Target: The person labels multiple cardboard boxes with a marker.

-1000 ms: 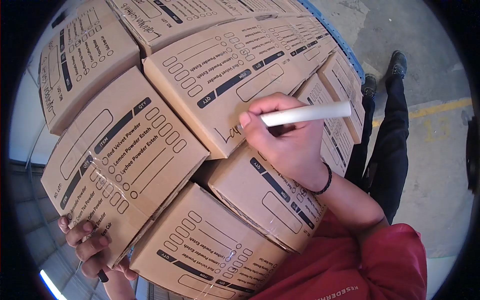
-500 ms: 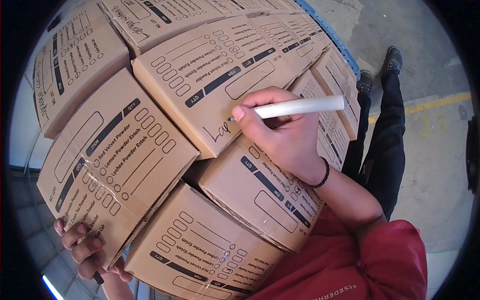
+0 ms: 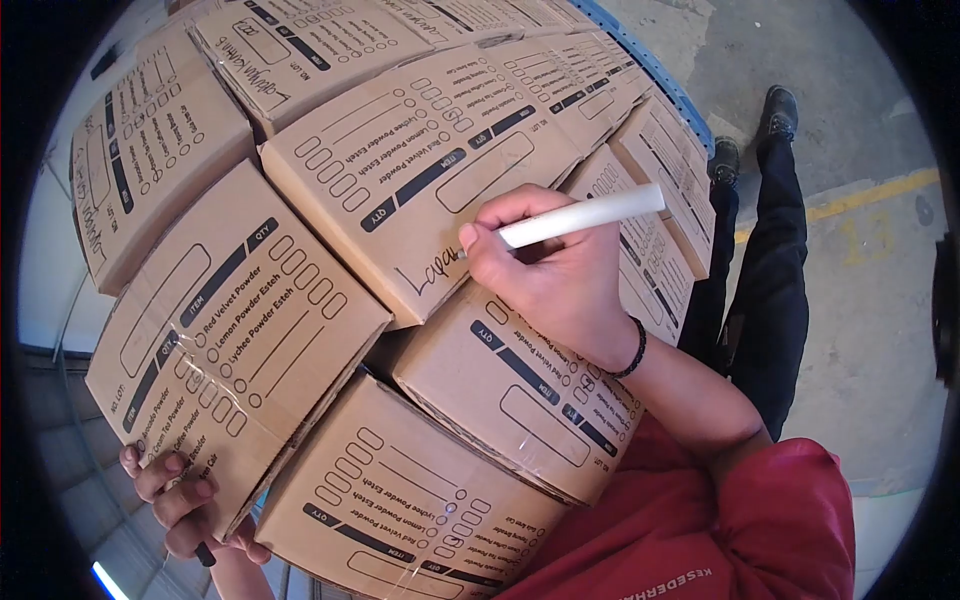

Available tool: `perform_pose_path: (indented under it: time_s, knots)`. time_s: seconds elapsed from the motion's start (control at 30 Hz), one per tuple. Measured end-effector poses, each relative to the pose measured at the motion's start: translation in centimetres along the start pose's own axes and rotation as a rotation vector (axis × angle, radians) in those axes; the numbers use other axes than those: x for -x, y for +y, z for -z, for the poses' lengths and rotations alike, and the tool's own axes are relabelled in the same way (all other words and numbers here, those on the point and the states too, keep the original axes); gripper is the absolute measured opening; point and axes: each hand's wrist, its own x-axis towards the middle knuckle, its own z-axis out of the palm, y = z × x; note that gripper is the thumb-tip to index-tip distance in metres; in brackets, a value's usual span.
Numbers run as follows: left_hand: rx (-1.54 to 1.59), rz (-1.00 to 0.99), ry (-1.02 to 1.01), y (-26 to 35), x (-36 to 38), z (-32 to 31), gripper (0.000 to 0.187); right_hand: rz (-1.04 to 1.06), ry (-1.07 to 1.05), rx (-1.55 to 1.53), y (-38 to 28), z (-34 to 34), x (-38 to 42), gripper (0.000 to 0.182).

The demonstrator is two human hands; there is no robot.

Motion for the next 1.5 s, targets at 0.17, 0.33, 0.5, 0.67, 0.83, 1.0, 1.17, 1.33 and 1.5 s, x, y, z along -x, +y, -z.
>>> perform_pose_path:
  time_s: [0.17, 0.33, 0.5, 0.67, 0.83, 1.0, 1.17, 1.33, 1.5]
  knots:
    - [0.020, 0.008, -0.001, 0.2, -0.8, -0.5, 0.056, 0.002, 0.068, 0.006, 0.1, 0.1, -0.1, 0.010]
    - [0.027, -0.023, -0.008, 0.0, -0.2, 0.2, 0.064, -0.030, 0.104, 0.015, 0.1, -0.1, -0.1, 0.008]
    - [0.040, -0.009, -0.017, -0.3, 0.0, 0.3, 0.067, -0.058, 0.120, 0.021, 0.4, -0.1, -0.2, 0.008]
    - [0.014, 0.045, -0.027, 0.6, -1.1, -0.5, 0.053, 0.000, 0.025, 0.028, 0.3, 0.5, 0.0, 0.005]
    - [0.031, 0.002, -0.030, -0.6, 0.4, 0.7, 0.069, -0.008, 0.075, 0.064, 0.9, 1.3, -0.5, 0.006]
    - [0.001, 0.051, -0.047, 0.9, -1.3, -0.3, 0.045, -0.052, 0.054, 0.033, 1.1, 1.1, -0.4, 0.006]
    - [-0.013, 0.059, -0.062, 1.1, -1.6, -0.3, 0.039, -0.041, 0.107, 0.020, 1.1, 0.8, -0.5, 0.012]
    - [-0.023, 0.076, -0.081, 1.1, -1.4, -0.1, 0.037, -0.039, 0.089, 0.052, 1.0, 1.1, -0.6, 0.008]
    - [-0.021, 0.059, -0.074, 1.0, -1.6, -0.3, 0.036, -0.040, 0.066, 0.074, 1.0, 1.2, -0.6, 0.006]
